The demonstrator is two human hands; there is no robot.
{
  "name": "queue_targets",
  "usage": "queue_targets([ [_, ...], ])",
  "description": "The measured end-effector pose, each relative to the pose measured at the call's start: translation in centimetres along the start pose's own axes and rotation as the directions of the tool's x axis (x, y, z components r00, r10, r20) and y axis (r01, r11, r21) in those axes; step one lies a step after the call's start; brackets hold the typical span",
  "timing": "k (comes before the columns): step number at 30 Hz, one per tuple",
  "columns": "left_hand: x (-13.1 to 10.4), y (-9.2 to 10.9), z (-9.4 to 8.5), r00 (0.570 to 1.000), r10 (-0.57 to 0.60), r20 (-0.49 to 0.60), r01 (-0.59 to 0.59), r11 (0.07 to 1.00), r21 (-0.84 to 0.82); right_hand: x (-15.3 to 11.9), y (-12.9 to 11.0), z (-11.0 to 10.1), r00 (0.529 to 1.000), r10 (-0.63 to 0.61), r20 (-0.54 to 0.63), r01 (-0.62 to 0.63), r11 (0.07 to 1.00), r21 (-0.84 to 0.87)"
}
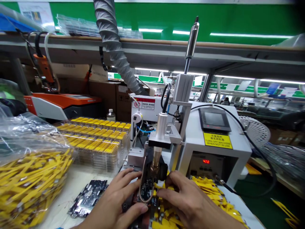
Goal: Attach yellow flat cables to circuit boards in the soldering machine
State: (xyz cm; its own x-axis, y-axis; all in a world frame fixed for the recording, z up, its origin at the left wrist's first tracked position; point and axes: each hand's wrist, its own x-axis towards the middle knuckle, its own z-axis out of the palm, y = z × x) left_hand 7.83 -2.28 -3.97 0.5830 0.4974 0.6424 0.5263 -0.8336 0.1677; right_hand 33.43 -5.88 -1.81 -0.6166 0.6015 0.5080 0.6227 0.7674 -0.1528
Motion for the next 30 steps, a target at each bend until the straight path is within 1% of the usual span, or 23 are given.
queue_targets([
  [3, -0.02, 0.10, 0.01, 1.000, -0.005, 0.002, 0.005, 1.000, -0.004, 0.10, -0.19, -0.18, 1.000, 0.000, 0.012, 0.000, 1.000, -0.015],
  [6, -0.03, 0.21, 0.01, 0.999, -0.017, 0.032, 0.018, 1.000, -0.024, 0.12, -0.21, -0.24, 1.000, -0.015, 0.001, 0.015, 0.999, -0.048],
  [12, -0.01, 0.57, -0.16, 0.992, -0.092, 0.091, 0.096, 0.994, -0.043, -0.20, 0.11, 0.14, 1.000, -0.009, 0.022, 0.011, 0.999, -0.052],
  [15, -0.03, 0.60, -0.25, 0.988, -0.101, 0.115, 0.105, 0.994, -0.031, -0.17, 0.09, 0.14, 1.000, -0.016, 0.024, 0.018, 0.998, -0.064],
  [19, -0.16, 0.51, -0.19, 0.992, -0.082, 0.101, 0.085, 0.996, -0.024, 0.09, -0.03, -0.06, 0.999, -0.033, 0.002, 0.033, 0.997, -0.071],
  [25, -0.46, 0.42, 0.17, 0.994, -0.079, 0.076, 0.082, 0.996, -0.040, 0.18, 0.07, -0.25, 0.999, -0.028, 0.018, 0.030, 0.995, -0.093],
  [30, -0.63, 0.48, 0.26, 0.994, -0.092, 0.061, 0.093, 0.995, -0.020, 0.11, 0.19, -0.10, 0.999, -0.039, 0.007, 0.040, 0.994, -0.098],
])
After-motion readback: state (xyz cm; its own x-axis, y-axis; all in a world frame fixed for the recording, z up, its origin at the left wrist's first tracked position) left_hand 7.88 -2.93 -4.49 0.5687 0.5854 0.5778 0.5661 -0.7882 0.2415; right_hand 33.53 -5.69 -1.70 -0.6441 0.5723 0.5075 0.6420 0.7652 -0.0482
